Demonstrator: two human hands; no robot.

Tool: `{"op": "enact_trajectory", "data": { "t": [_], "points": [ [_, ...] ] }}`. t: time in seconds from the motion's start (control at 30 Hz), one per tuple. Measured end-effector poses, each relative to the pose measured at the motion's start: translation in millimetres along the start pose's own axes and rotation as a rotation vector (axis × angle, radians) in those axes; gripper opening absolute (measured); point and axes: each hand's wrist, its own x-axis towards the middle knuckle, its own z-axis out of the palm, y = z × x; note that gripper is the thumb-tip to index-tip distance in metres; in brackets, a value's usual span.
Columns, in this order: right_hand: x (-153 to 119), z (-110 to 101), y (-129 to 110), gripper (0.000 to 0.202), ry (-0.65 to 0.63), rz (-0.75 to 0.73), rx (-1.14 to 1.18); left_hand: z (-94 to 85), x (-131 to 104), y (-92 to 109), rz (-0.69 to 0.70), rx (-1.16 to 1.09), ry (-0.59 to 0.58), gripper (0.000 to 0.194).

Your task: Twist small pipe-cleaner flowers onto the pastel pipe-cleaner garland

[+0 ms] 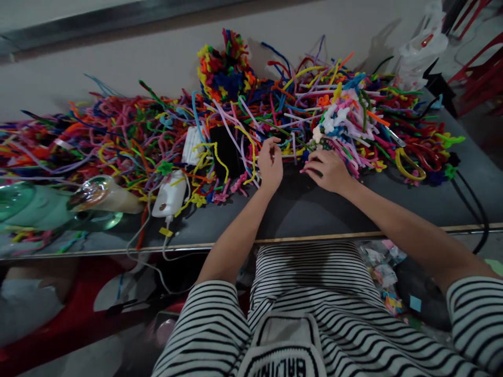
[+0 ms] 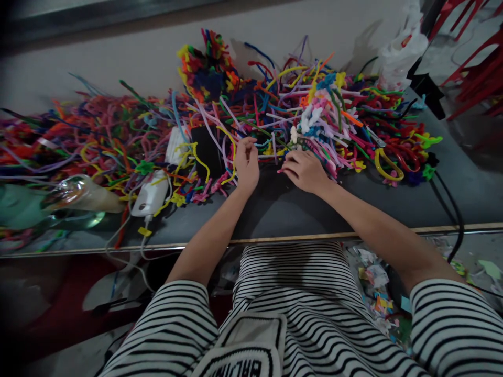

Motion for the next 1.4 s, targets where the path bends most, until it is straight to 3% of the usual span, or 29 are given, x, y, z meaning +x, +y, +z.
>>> {"op": "enact_trajectory", "data": {
  "t": [0.07,0.13,0.27,0.43,0.6,0.7,0.83,0.97,1.13,1.27,1.4],
  "points": [
    [-1.2,0.2,-2.7,0.02,0.04,0.084,0.223,-2.1,0.3,5.6,0.075,0.157,-0.091,0.031],
    [-2.7,3.0,-3.6,0.019,0.0,0.157,0.377,-2.2,-0.8,11.0,0.168,0.328,-0.215,0.033],
    [-6.6,10.2,-0.7,0.015,-0.114,0.192,0.366,-0.1,-3.1,16.2,0.263,0.541,-0.405,0.035],
    [-7.7,9.4,1.9,0.017,0.005,0.225,0.345,-4.4,0.0,14.6,0.248,0.644,-0.409,0.022],
    [-6.5,7.3,3.7,0.021,0.14,0.27,0.326,-6.7,-0.8,11.5,0.272,0.682,-0.462,0.028],
    [-5.8,6.1,4.3,0.022,0.201,0.273,0.294,-2.8,-2.6,5.3,0.28,0.631,-0.432,0.025],
    [-5.1,3.6,4.2,0.024,0.239,0.29,0.264,1.1,-1.9,-1.2,0.303,0.465,-0.286,0.016],
    [-5.8,2.0,3.8,0.028,0.27,0.316,0.268,-2.8,-0.9,7.5,0.325,0.303,-0.17,0.018],
    [-7.3,-4.2,-1.3,0.034,0.275,0.264,0.281,-0.9,-9.3,24.4,0.431,0.157,-0.197,0.024],
    [-6.3,-8.9,-7.8,0.03,0.278,0.157,0.289,10.3,-17.4,28.2,0.452,0.058,-0.139,0.026],
    [-2.9,-9.8,-11.2,0.031,0.332,0.214,0.301,14.3,-19.2,29.7,0.461,0.057,-0.185,0.025]
  ]
}}
